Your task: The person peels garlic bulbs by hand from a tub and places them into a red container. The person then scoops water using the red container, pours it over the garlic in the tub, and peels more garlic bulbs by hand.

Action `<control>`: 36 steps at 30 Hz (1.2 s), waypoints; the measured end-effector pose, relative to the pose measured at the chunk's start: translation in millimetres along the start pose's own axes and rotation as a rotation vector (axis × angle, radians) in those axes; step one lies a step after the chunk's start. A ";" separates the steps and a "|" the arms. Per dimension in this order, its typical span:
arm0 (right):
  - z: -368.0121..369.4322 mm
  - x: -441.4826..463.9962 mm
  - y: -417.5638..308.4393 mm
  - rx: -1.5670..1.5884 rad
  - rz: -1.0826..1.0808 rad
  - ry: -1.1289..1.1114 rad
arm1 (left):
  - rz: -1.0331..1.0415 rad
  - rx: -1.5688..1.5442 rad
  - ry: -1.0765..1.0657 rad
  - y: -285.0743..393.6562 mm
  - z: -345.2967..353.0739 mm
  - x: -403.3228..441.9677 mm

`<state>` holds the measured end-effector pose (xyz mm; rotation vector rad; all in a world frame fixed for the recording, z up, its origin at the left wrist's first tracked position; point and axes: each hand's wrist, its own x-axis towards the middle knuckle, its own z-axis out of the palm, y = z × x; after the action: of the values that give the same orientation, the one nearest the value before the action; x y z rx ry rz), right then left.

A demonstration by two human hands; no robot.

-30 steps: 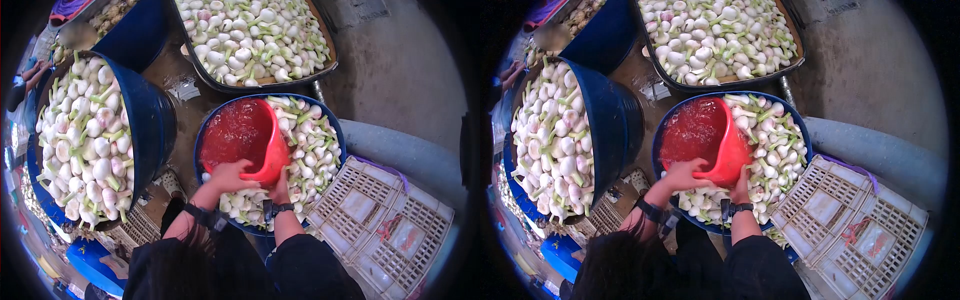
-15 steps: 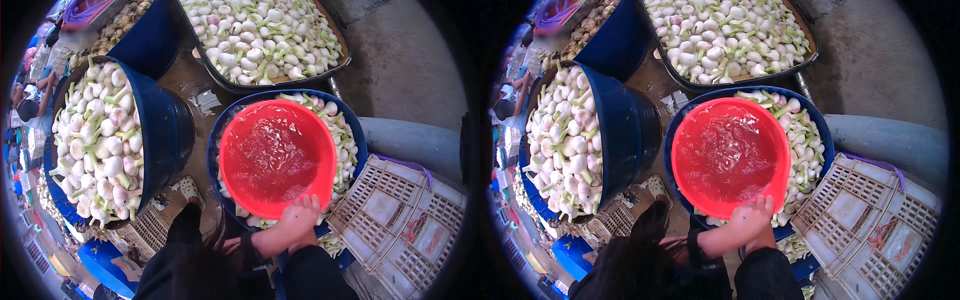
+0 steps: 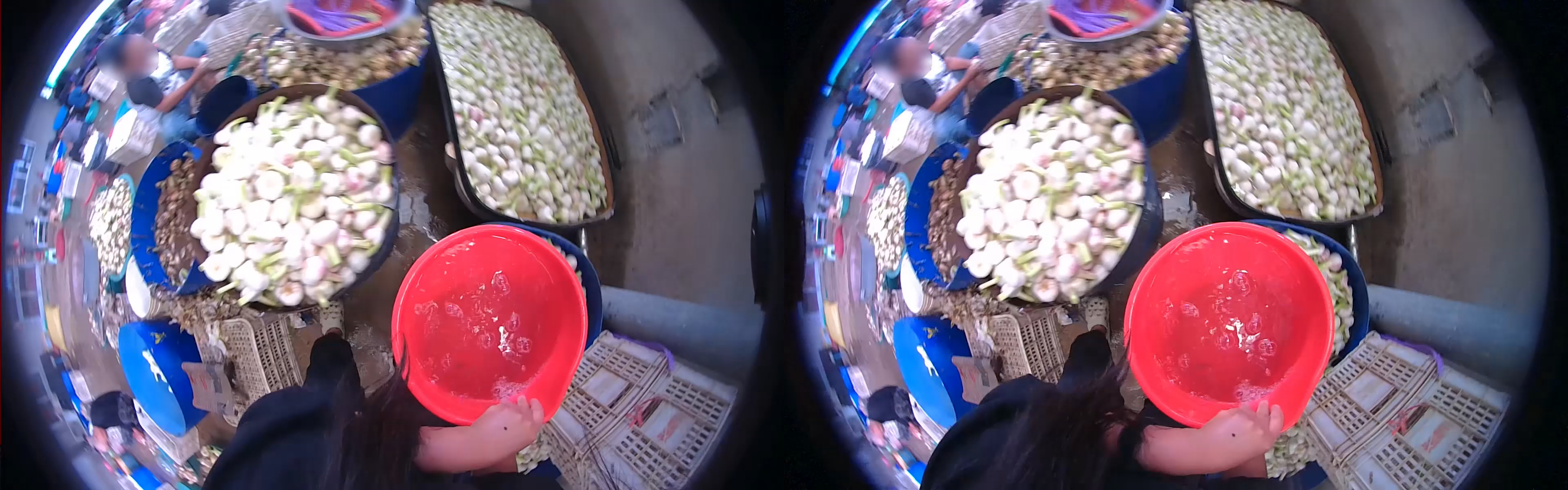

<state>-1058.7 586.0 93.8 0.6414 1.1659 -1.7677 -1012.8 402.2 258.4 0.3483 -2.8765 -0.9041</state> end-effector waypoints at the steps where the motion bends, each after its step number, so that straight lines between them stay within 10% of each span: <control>1: 16.5 -11.3 0.8 -0.016 0.007 -0.030 | -0.026 -0.051 0.003 -1.9 -16.5 -10.6; 21: 425.6 -112.6 262.7 -0.281 0.547 -0.824 | -0.418 -0.109 0.397 -236.7 -346.4 -308.7; 36: 504.4 -146.5 303.3 -0.856 0.374 -0.465 | -0.591 -0.382 0.610 -371.6 -375.1 -438.1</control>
<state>-696.3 140.5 288.8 -0.0727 1.2229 -0.8916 -456.6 8.3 337.1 1.2167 -2.0086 -1.1406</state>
